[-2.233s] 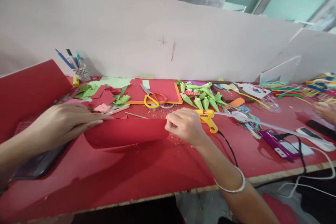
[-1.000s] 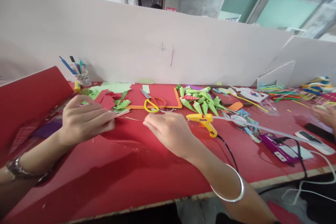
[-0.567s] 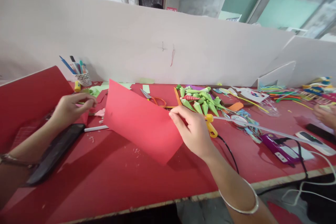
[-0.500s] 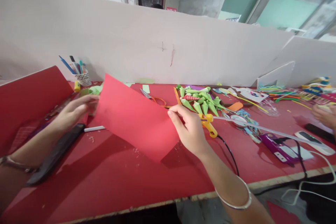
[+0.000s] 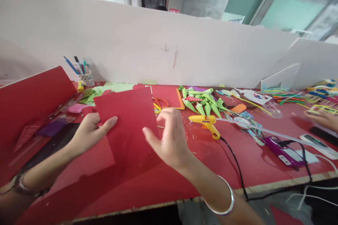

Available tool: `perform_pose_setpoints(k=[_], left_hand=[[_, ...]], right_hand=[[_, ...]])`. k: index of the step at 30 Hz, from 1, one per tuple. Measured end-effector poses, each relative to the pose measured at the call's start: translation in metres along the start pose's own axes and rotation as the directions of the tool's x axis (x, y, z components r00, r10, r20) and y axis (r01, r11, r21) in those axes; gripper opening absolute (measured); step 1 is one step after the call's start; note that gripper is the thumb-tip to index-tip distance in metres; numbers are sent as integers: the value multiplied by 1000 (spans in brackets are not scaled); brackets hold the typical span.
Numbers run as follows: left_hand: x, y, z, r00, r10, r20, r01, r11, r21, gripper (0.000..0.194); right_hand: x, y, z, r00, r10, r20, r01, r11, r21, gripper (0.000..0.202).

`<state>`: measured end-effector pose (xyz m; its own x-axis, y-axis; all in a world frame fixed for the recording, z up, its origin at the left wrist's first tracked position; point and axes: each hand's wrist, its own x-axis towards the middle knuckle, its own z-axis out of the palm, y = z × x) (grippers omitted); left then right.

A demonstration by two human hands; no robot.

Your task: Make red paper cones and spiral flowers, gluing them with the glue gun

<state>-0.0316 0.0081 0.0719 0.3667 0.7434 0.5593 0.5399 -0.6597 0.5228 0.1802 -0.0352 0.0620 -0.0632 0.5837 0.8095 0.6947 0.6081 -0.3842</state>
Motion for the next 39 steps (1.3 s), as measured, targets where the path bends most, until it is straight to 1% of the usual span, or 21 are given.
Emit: perform_pose_setpoints(k=[1,2,4,5,6,8,11,13,16,19,22,28,32,33,35,37,39], left_hand=[[0,7,3,1000,31,-1,-31,999,18,33],[0,14,7,996,86,2,-86,996,16,33],[1,25,13,982,188,22,-186,980,-72,29],[1,29,15,974,225,25,-219,965,-144,28],[2,31,17,968,248,28,-237,948,-213,29],[4,32,18,962,273,26,-254,920,-299,36],[7,30,19,956,291,46,-267,921,-285,46],[8,27,18,959,275,69,-249,932,-262,48],[9,25,18,961,261,91,-227,933,-279,46],[9,24,17,950,297,98,-250,910,-330,44],[9,24,16,944,312,112,-257,902,-347,42],[9,19,15,953,264,148,-208,927,-310,43],[10,17,13,940,304,157,-251,925,-286,39],[10,18,12,937,315,150,-264,921,-285,36],[11,20,11,934,330,134,-282,916,-286,29],[11,21,9,939,324,116,-284,920,-271,23],[11,20,6,950,295,98,-270,939,-211,22]], right_hand=[[1,-8,2,996,14,89,-20,997,77,32],[2,-16,3,980,53,190,-80,987,136,35],[4,-27,6,929,107,354,-198,953,230,40],[5,-30,7,906,120,407,-243,933,266,42],[6,-32,7,891,118,438,-270,914,303,44],[8,-32,7,880,93,466,-288,884,369,47],[10,-29,5,864,57,500,-296,861,413,47],[10,-27,4,849,52,526,-303,863,404,46],[12,-26,4,828,64,557,-314,876,367,47],[13,-24,4,811,60,582,-323,875,360,46],[14,-22,6,810,28,586,-317,861,397,42],[15,-19,6,811,-31,584,-281,855,436,39],[18,-18,5,802,-56,595,-265,859,439,39],[18,-18,6,808,-65,586,-248,864,439,38],[18,-19,7,839,-90,537,-195,871,450,34],[18,-19,8,876,-110,470,-146,868,475,25],[18,-18,9,901,-90,424,-133,874,468,14]])
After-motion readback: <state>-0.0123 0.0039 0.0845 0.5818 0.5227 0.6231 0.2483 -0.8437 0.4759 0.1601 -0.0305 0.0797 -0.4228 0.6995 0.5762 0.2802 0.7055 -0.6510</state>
